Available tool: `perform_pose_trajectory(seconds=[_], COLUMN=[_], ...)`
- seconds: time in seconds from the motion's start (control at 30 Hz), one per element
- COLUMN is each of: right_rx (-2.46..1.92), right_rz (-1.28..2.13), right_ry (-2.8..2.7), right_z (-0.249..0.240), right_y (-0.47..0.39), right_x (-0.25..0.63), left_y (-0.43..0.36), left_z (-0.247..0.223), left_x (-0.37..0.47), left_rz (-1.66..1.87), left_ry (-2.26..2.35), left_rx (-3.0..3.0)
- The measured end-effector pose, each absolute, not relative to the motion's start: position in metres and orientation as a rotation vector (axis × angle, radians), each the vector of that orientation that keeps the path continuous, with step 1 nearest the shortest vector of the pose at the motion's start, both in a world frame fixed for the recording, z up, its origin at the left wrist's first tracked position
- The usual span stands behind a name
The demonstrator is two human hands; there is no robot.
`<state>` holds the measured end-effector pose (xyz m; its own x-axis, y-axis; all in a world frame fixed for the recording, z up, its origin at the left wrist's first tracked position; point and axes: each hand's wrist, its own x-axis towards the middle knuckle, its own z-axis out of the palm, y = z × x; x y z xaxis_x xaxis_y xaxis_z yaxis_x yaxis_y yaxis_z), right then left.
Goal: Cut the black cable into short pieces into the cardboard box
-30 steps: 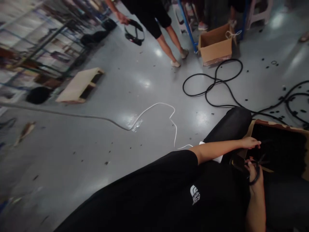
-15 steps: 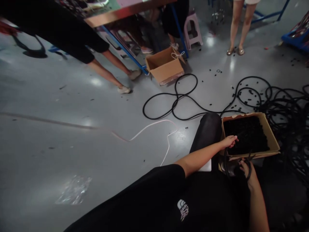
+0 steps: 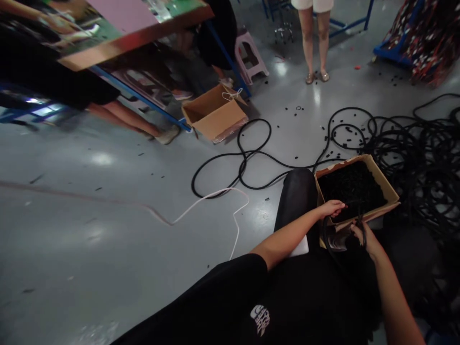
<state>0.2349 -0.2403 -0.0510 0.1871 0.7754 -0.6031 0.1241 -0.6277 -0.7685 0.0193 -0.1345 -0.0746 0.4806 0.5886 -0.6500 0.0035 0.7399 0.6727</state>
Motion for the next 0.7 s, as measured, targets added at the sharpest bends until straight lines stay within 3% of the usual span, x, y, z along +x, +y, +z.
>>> perform_pose_trajectory(seconds=[0.3, 0.7], right_rx=[-1.859, -1.822], right_rz=[1.61, 1.589], right_ry=[-1.016, -1.171], right_z=[-0.063, -0.069], right_y=[-0.227, -0.218], right_x=[0.212, 0.2], left_y=[-0.143, -0.143], left_z=[-0.059, -0.087], left_x=[0.008, -0.004], left_rz=[0.448, 0.406], left_ry=[1.119, 1.045], left_rx=[0.706, 0.822])
